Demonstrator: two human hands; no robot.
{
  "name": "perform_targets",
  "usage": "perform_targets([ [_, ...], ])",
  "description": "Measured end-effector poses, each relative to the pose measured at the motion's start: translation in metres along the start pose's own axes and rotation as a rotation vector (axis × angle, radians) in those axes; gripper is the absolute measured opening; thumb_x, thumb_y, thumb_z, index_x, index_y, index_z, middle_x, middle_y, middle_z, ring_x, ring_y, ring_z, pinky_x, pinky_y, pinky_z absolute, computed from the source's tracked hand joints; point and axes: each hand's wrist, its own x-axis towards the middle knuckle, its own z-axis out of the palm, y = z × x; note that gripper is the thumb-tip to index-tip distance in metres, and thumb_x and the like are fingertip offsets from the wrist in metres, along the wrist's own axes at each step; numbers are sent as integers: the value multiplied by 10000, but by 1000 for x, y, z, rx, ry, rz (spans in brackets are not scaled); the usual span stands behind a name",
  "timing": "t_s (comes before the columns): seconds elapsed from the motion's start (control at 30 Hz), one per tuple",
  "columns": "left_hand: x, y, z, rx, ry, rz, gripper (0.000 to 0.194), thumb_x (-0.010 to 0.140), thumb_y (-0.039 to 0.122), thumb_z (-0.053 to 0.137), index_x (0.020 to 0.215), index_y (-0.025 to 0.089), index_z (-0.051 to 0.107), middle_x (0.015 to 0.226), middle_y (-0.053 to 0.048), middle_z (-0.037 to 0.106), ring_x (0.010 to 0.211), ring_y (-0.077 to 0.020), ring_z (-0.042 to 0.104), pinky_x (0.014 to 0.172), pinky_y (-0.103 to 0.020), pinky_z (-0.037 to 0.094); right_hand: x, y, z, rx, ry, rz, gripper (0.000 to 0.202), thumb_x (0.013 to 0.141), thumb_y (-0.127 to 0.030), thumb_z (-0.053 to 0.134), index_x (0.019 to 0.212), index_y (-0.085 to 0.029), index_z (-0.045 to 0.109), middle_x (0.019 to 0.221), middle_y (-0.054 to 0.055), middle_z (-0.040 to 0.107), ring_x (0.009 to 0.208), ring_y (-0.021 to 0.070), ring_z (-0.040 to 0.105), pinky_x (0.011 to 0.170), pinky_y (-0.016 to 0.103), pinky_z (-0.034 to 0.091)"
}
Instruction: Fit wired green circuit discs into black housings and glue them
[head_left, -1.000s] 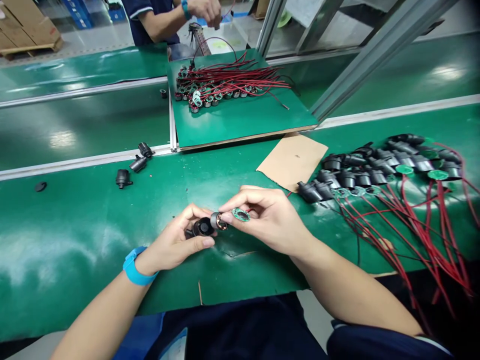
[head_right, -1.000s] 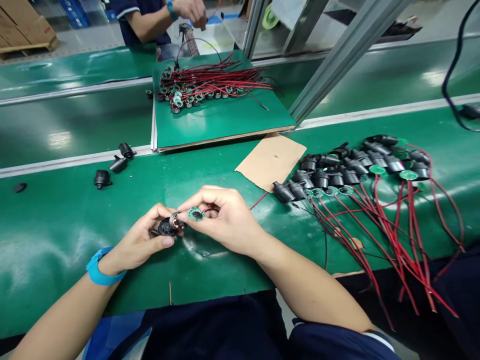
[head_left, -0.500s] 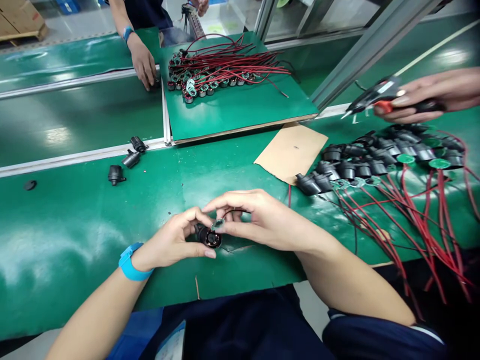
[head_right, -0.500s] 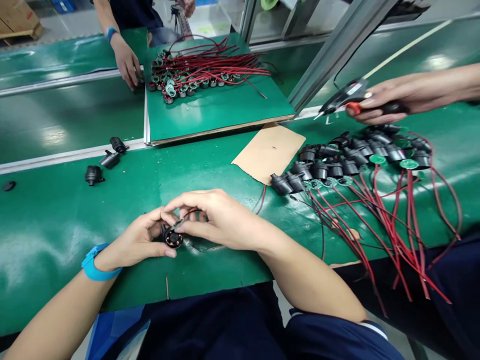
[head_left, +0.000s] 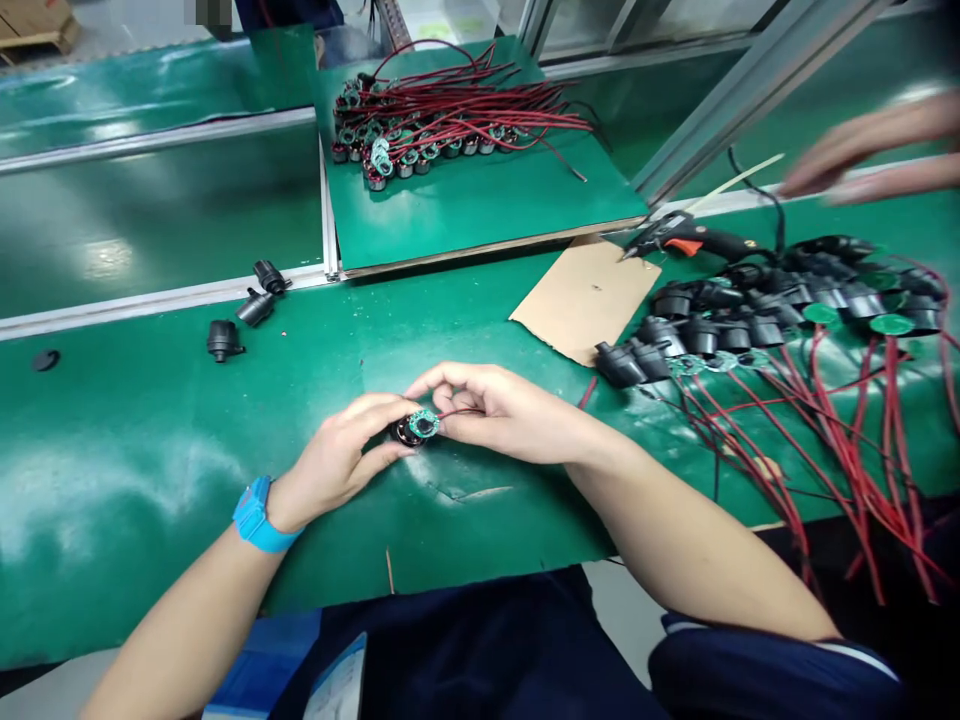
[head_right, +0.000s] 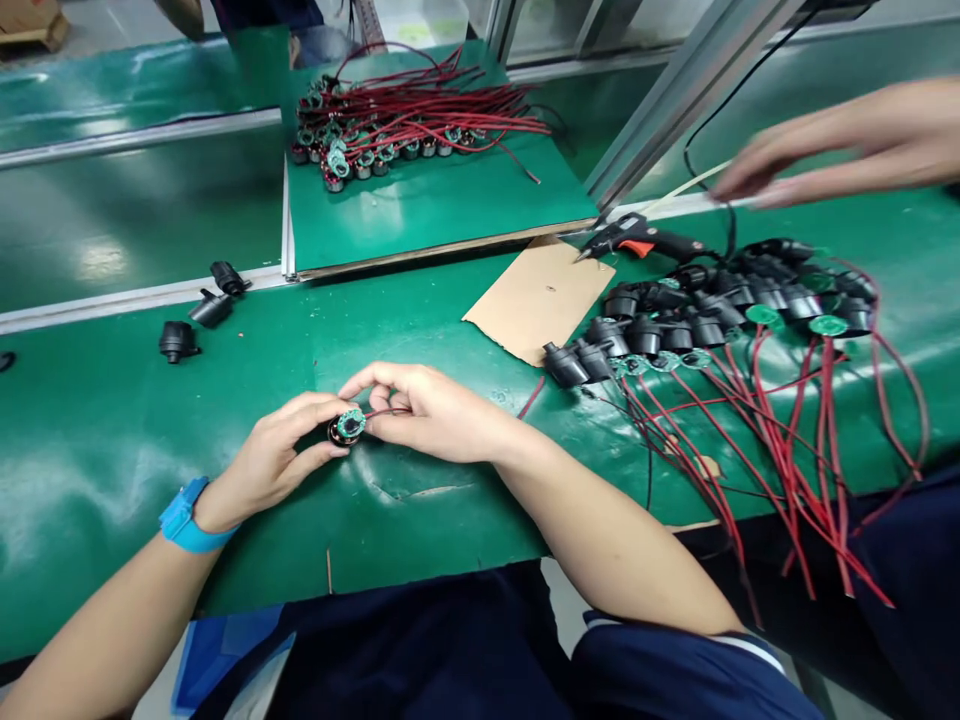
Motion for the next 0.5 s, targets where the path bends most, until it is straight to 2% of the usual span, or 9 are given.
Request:
perform_targets([
  [0.07,-2,4,-1,22,-11,32,345,987,242,597,1331,227,569,1238,-90,659,1167,-201,624,1027,-329,510,-1,-2,3,124,6,21,317,876,-177,627,1192,-184,612,778,-68,411,594,59,406,550,195,346],
  [0.17,-4,8,-1,84,-10,48,354,990,242,593,1341,246,558,1236,-83,634,1152,-195,622,1013,-311,521,-3,-7,8,170,9,34,368,820,-127,636,1181,-187,596,774,-77,394,574,55,358,529,202,314],
  [0.27,-6,10,1,191,16,62,345,996,267,582,1340,252,561,1234,-83,612,1140,-198,622,983,-302,538,-5,-8,14,87,40,8,406,776,-90,635,1165,-193,582,720,-93,337,561,64,299,505,213,262],
  [0.37,-7,11,2,261,19,74,329,1011,272,549,1339,239,562,1233,-91,605,1136,-203,624,975,-309,546,-5,-7,19,-66,106,-10,421,742,-65,641,1131,-215,580,706,-91,305,590,78,314,514,222,247],
  [0.5,-6,12,3,290,6,87,334,1011,252,550,1344,220,553,1253,-104,602,1148,-209,613,988,-330,539,-6,-5,18,-150,134,-23,359,788,-139,694,1112,-228,567,718,-88,318,606,82,338,531,232,262],
])
